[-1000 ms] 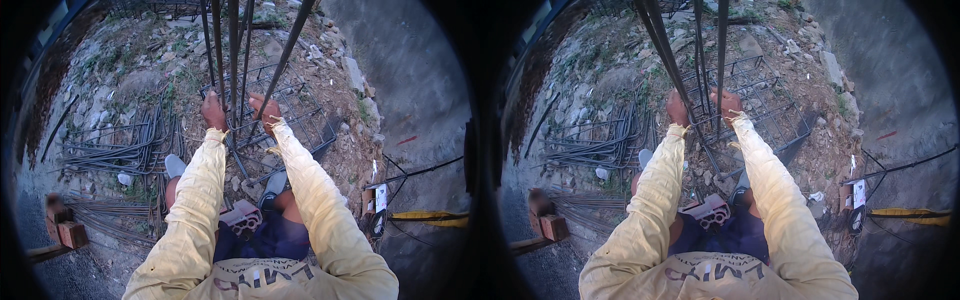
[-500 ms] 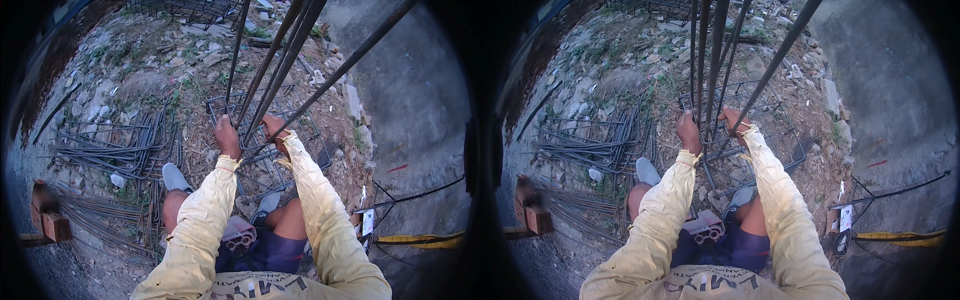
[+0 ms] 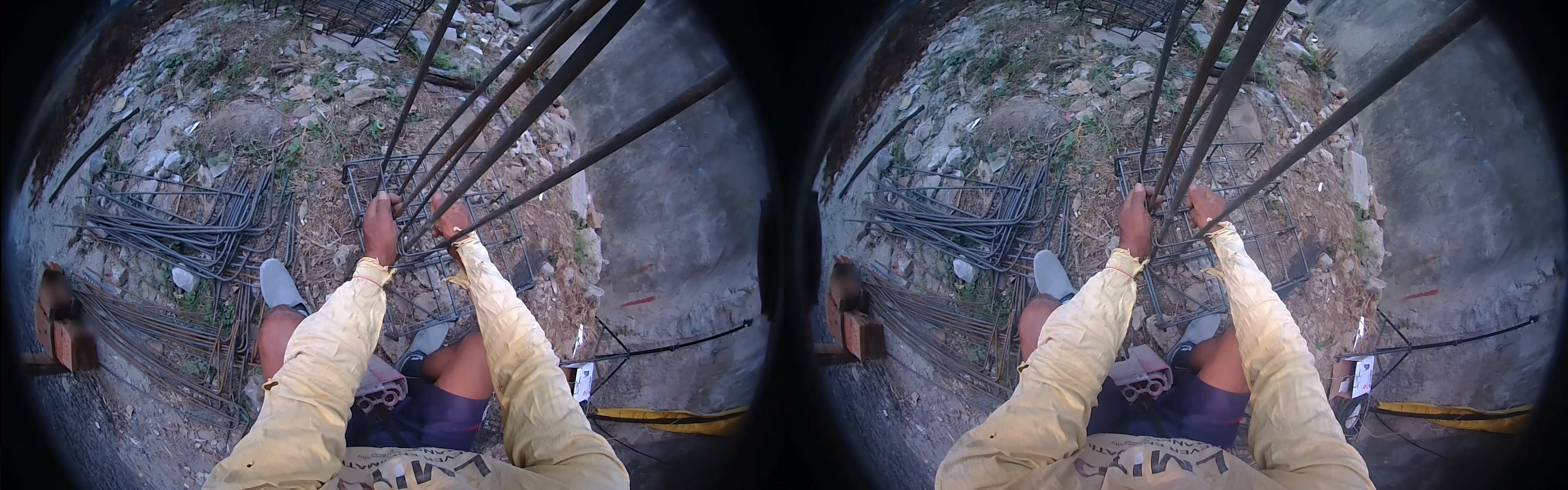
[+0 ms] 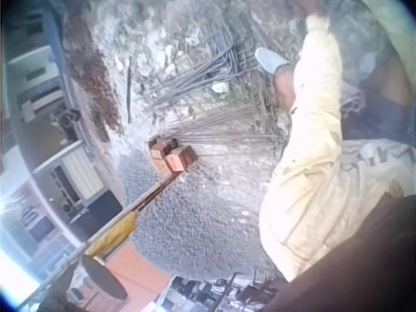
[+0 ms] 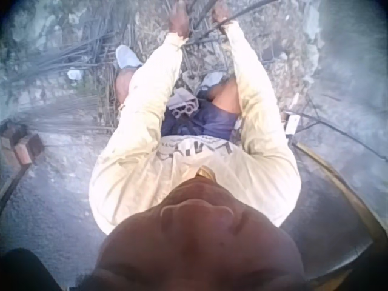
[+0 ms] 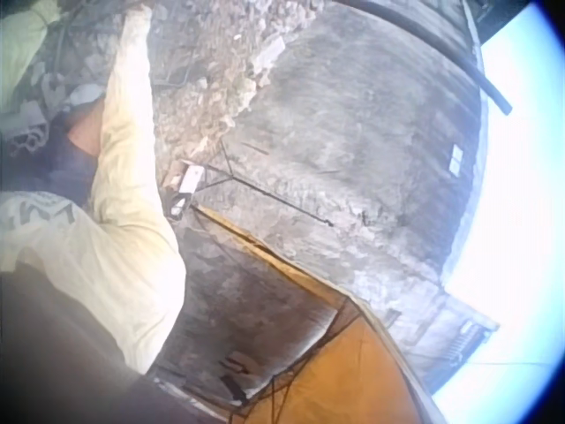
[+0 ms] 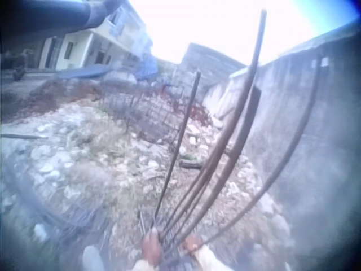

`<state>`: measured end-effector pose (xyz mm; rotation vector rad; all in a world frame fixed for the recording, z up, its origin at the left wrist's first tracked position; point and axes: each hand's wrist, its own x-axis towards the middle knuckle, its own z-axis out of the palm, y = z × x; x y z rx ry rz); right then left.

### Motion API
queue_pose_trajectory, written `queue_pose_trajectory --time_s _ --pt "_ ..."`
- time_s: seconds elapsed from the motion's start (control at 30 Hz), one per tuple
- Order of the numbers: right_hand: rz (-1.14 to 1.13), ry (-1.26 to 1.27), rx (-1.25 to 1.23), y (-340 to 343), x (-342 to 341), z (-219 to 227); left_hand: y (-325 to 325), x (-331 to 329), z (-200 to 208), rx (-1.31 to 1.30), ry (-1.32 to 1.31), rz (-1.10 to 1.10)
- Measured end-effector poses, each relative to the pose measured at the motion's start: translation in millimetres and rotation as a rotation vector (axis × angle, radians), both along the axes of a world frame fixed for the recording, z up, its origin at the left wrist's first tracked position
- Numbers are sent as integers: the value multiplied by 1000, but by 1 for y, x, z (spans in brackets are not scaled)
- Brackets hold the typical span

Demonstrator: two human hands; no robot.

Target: The person sits on the ground and uses pliers to tie wire around intersecting rebar rods, securing them into a cage-like structure. The person repeatedly wraps and twists wire to fasten the joints of the rebar framework.

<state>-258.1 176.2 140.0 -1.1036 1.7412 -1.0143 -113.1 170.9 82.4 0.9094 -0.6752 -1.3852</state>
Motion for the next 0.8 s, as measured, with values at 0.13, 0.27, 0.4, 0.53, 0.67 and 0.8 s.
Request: queue_pose_trajectory --time_s 0.13,0.27,0.4,0.53,0.67,0.8 --pt "20 80 -54 -1 -1 -4 4 -5 14 65 5 61" --pt "31 23 -84 -2 -3 -11 11 -5 15 14 -104 89" --pt "72 -38 -104 -5 0 -16 13 -2 10 5 -84 71" --pt "316 406 -250 -2 -18 -23 14 -9 5 -7 -180 83" --pt "152 80 -125 5 -4 -15 12 -7 -4 19 -304 188" --pt "129 61 -139 6 0 -21 13 -7 -6 57 -283 156"
